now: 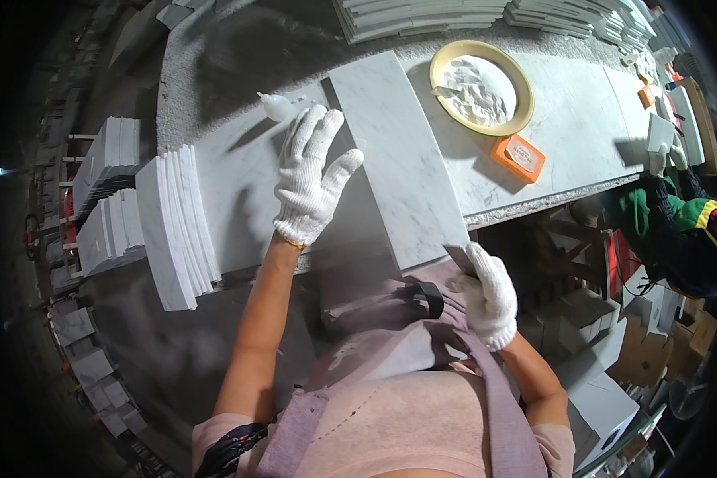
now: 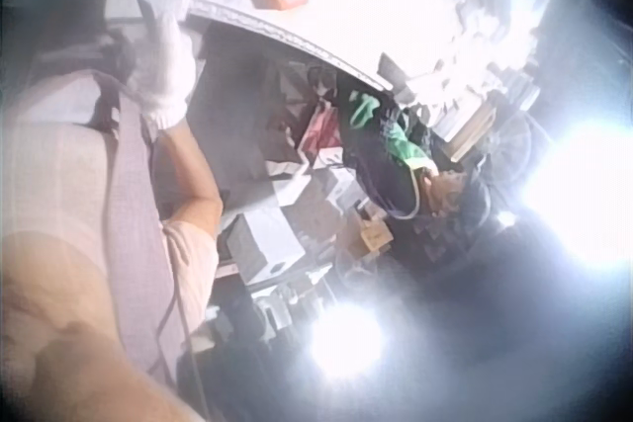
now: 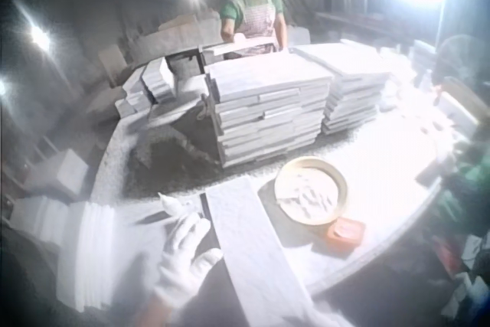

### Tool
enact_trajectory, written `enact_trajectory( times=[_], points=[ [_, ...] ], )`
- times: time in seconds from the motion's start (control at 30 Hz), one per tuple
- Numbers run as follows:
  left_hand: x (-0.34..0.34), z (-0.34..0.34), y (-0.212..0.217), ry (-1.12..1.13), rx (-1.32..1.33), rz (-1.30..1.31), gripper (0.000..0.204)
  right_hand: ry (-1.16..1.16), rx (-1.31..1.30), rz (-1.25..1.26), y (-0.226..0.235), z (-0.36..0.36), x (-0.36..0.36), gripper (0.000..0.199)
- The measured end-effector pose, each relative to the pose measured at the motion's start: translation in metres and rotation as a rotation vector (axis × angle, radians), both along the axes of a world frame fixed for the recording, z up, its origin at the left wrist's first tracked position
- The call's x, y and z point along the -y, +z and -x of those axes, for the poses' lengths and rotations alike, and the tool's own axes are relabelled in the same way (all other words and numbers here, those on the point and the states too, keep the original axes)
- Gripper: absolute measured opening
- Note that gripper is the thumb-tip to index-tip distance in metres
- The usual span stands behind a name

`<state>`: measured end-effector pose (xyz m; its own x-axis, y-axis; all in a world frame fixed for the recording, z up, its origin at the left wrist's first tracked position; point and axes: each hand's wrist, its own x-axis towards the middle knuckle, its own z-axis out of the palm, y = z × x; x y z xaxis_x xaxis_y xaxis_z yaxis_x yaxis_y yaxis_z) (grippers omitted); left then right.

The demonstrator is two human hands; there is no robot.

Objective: The person applies a white paste to the edges of rectangular stone tiles using a small metal scraper and spreads it evenly. They then wipe the edges with a gloved hand and stack the finished tiles on a nearby pile.

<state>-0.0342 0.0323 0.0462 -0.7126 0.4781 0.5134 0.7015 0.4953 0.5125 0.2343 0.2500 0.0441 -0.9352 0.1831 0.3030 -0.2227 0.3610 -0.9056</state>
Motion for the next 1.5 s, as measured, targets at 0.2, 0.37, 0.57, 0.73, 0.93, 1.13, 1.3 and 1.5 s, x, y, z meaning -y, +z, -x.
enact_trajectory(
  times=[0.2, 0.37, 0.57, 0.73, 0.93, 1.13, 1.3, 1.5],
  points=[
    [-0.034, 0.019, -0.008, -0.035, -0.064, 0.044, 0.055, -0.376, 0.074, 0.037, 0.009, -0.042, -0.018, 0.024],
    [-0.077, 0.087, -0.004, -0.158, -0.272, 0.328, 0.063, -0.583, 0.026, 0.284, -0.012, -0.044, -0.004, 0.023],
    [-0.138, 0.068, 0.047, -0.195, 0.002, 1.023, 0.070, -0.541, -0.045, 0.034, -0.017, -0.048, -0.015, 0.022],
    [-0.077, -0.105, 0.044, -1.034, 0.099, 0.538, 0.072, -0.601, 0.051, 0.128, 0.000, -0.047, -0.040, 0.020],
    [-0.047, -0.105, 0.015, -0.781, 0.148, -0.006, 0.050, -0.708, 0.161, 0.383, 0.025, -0.019, -0.043, 0.036],
    [-0.038, 0.038, 0.004, 0.045, -0.082, 0.354, 0.071, -0.568, 0.133, 0.575, 0.021, 0.013, -0.013, 0.036],
    [0.000, 0.000, 0.026, -0.604, 0.142, 0.099, 0.043, -0.451, 0.151, 0.599, 0.026, 0.012, -0.023, 0.028],
    [0.022, -0.084, 0.041, -0.117, 0.046, -0.015, 0.034, -0.340, 0.465, 0.425, 0.041, 0.057, -0.036, 0.034]
  ],
)
